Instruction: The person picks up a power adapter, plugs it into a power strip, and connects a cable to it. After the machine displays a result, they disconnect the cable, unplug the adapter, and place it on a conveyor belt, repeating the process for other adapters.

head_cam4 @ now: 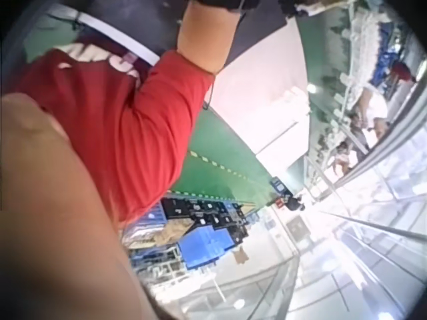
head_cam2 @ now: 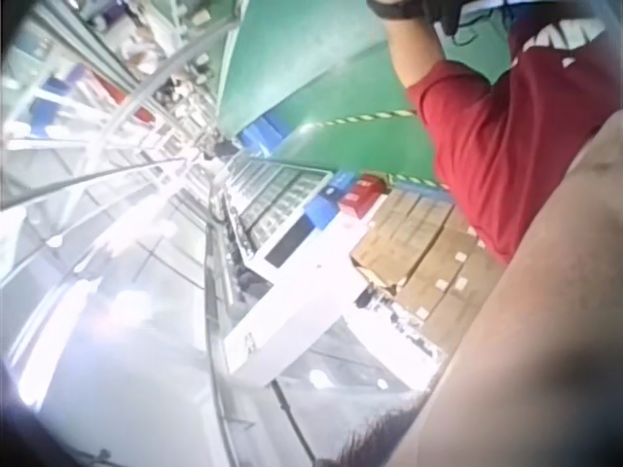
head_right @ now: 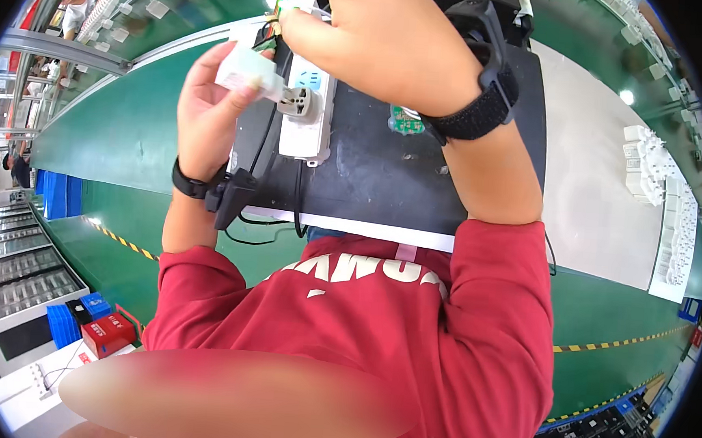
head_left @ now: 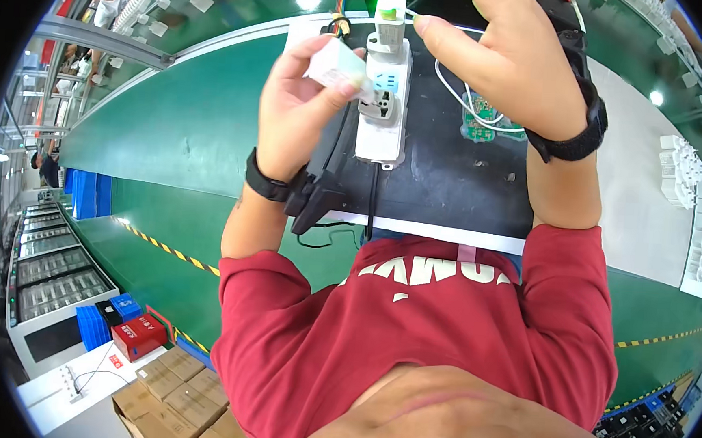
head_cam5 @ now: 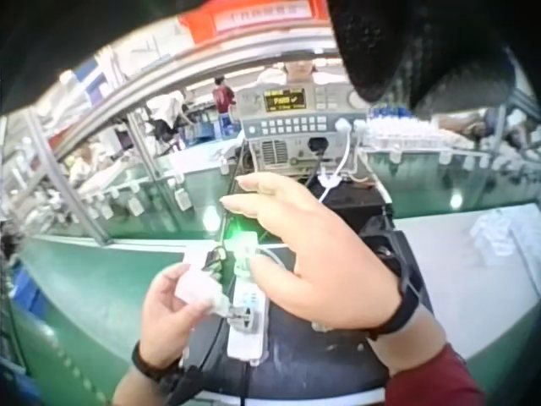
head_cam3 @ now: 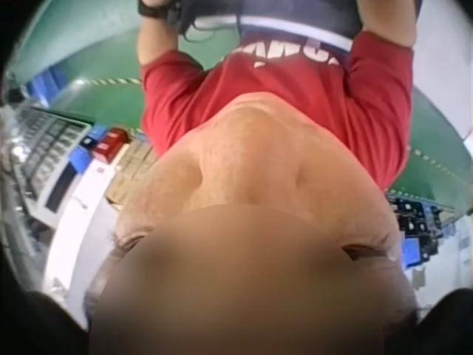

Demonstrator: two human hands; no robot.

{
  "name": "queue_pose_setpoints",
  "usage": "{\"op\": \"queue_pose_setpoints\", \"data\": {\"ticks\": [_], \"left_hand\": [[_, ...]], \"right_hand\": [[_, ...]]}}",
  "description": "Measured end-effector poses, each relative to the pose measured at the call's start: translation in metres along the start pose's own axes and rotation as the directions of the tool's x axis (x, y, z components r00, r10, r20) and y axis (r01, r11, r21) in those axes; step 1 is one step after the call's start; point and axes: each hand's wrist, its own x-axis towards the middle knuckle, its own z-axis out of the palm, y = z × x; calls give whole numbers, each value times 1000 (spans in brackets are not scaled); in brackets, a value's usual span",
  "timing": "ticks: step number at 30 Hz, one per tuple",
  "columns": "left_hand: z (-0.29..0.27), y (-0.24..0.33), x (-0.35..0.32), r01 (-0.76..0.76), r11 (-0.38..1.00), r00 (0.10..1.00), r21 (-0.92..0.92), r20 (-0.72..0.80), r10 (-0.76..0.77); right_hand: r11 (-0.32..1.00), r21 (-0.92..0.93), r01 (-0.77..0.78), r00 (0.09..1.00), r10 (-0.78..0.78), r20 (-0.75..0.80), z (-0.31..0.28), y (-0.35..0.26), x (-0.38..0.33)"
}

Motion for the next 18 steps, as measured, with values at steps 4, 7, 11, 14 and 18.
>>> {"op": "queue_pose_setpoints", "data": {"ticks": [4, 7, 11, 14, 18], "left_hand": [[4, -10, 3, 9, 995, 994, 98, 110, -19], [0, -3, 10, -218, 830, 938, 514, 344, 34], [2, 1, 13, -440, 602, 858, 667, 510, 62], [2, 4, 16, -451, 590, 862, 669, 498, 95], [-5, 6, 32, -384, 735, 882, 559, 458, 112]], "right_hand": [[928, 145, 344, 932, -319, -175, 5, 7, 1], [996, 80, -35, 999, 38, -28, -3, 13, -5], [998, 36, -43, 999, 43, 4, 11, 36, 1], [974, -48, -222, 971, 225, 77, 35, 56, 2], [981, -94, -172, 985, 172, -5, 51, 69, -4]]}}
